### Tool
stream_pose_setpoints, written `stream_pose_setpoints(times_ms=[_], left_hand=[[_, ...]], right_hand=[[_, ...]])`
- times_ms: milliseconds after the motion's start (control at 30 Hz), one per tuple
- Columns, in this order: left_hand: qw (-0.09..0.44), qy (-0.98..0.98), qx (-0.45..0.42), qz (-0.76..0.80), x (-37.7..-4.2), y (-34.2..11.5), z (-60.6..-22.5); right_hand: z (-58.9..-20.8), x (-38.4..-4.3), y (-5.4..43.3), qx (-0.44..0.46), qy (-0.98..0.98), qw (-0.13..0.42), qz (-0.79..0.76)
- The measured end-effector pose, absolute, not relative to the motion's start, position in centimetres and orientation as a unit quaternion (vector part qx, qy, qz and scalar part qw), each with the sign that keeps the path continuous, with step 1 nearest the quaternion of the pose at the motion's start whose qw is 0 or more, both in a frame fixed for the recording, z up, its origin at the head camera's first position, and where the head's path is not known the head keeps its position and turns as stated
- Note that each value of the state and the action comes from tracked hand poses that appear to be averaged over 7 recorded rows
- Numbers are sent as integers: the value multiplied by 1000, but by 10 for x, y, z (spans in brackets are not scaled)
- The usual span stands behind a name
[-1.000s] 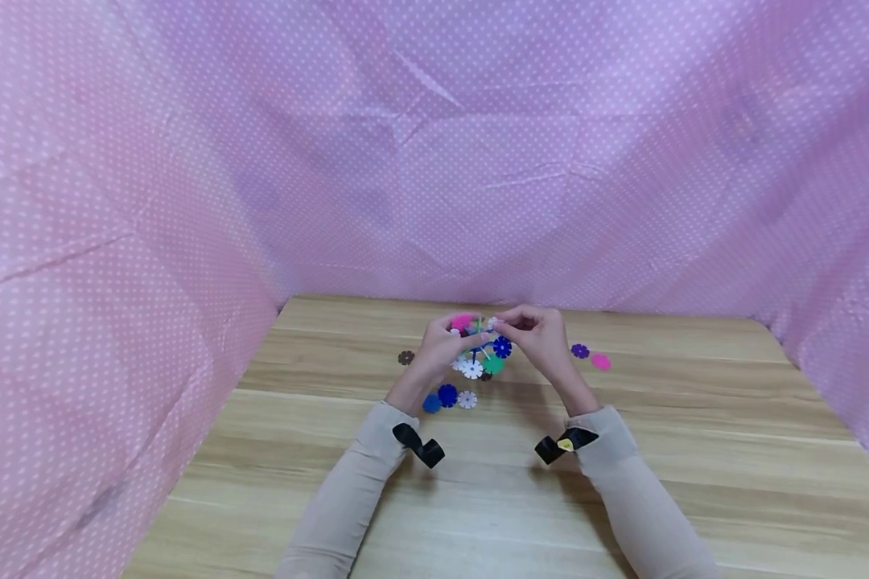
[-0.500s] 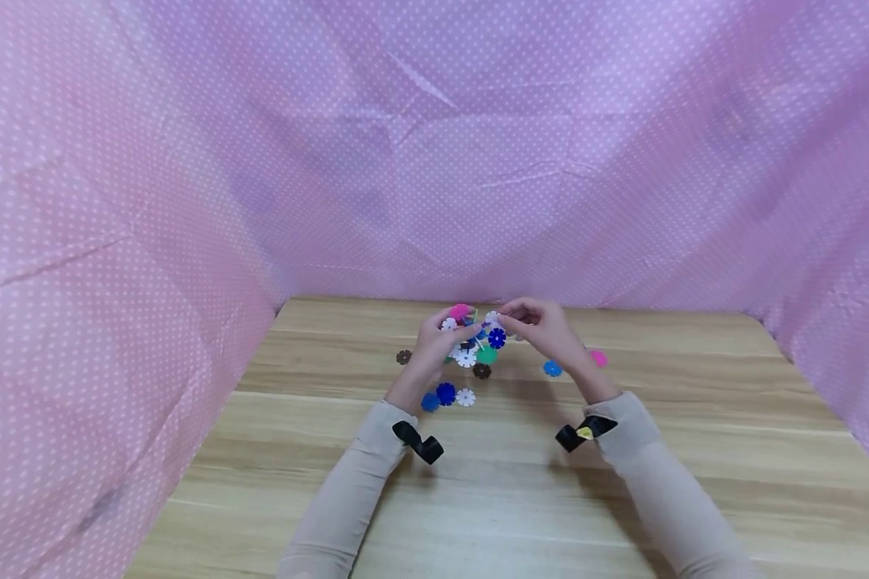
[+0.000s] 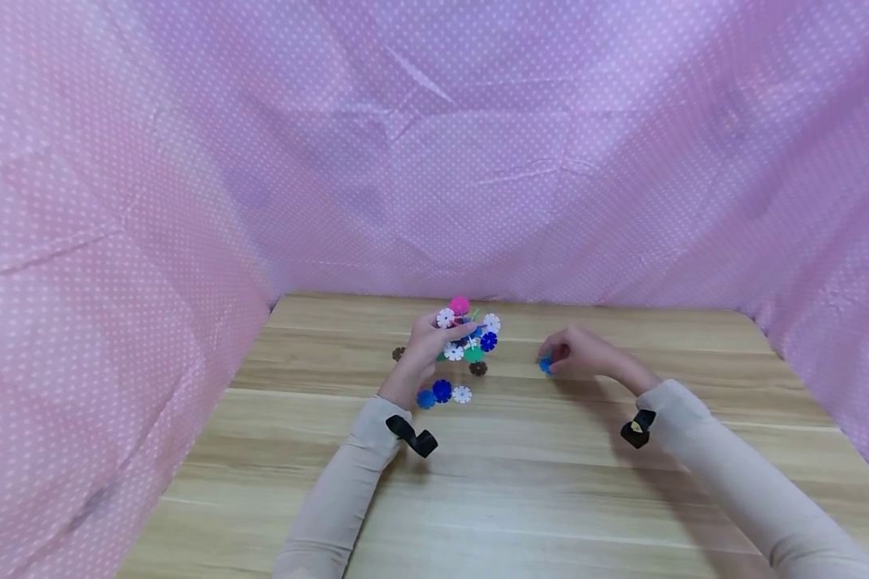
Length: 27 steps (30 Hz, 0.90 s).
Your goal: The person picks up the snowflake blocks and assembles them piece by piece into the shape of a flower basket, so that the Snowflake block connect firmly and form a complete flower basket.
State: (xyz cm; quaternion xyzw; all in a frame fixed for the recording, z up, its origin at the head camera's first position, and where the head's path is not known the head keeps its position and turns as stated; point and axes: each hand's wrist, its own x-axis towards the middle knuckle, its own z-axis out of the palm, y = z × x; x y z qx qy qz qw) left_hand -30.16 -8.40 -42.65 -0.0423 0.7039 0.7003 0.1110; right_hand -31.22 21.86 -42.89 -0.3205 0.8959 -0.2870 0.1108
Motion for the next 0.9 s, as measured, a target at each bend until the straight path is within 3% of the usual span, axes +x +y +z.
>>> stream_pose_setpoints(times_ms=[433,700,900], left_hand=[[141,716,-9,684,-305,-89,-430],[146,714,-25,684,-307,-91,-432],[151,710,-16,688,-307,-91,-431]], right_hand=[[-451,-320,224,-301,906,111,-275],[-452,-314,220,-300,875,157,-347],[-451,-309,213,-259,875,129,-389]])
